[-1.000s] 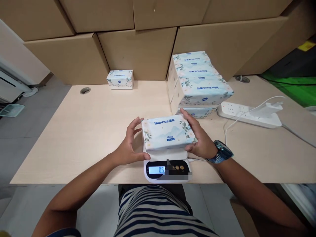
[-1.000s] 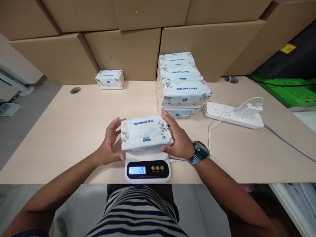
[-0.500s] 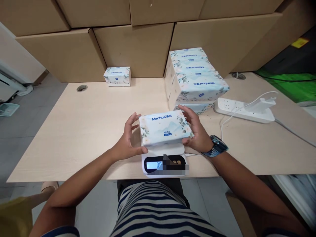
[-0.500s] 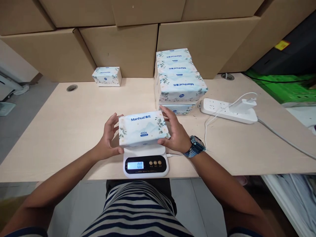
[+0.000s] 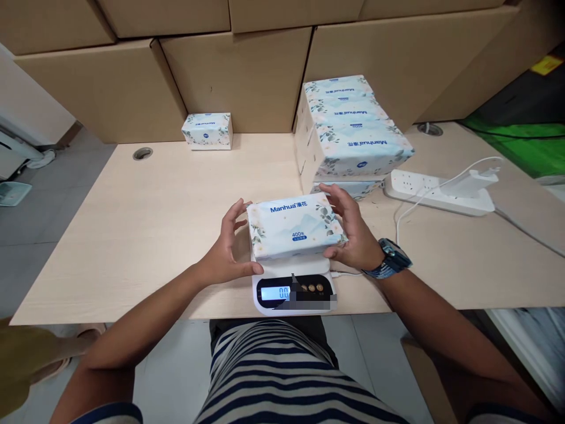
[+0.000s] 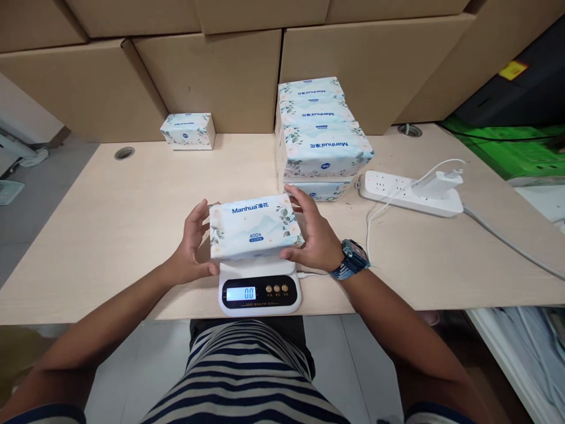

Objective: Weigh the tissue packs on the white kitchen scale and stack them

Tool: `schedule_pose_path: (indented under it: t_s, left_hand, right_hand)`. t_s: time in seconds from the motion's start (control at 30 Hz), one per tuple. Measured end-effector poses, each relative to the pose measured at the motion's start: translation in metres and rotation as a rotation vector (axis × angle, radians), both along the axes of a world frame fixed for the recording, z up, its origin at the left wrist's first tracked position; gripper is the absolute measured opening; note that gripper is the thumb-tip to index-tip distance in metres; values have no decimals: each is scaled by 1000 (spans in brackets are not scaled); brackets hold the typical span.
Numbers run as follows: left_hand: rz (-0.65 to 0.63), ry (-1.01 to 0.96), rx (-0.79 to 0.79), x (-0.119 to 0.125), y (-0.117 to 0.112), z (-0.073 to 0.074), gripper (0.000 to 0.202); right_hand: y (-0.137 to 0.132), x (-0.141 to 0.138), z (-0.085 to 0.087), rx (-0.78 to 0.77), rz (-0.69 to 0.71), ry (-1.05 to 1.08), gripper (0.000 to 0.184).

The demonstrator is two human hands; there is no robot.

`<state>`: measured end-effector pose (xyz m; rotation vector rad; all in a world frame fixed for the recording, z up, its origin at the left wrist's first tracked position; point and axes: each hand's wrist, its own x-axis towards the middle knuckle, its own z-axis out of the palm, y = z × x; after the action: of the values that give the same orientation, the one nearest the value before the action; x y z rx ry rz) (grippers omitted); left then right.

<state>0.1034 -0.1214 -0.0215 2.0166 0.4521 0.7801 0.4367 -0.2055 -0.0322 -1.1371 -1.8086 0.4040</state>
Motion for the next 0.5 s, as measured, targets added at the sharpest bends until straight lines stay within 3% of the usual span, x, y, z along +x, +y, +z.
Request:
schedule_pose_path:
  t_s: [0.23, 0.5]
  left_hand:
    - [1, -27, -10, 1, 0, -1, 143]
    - [31, 19, -50, 0, -6, 5, 137]
  right_hand:
    - [0, 4, 5, 46, 0, 14, 128]
    - [1, 0, -1, 41, 47, -3, 126]
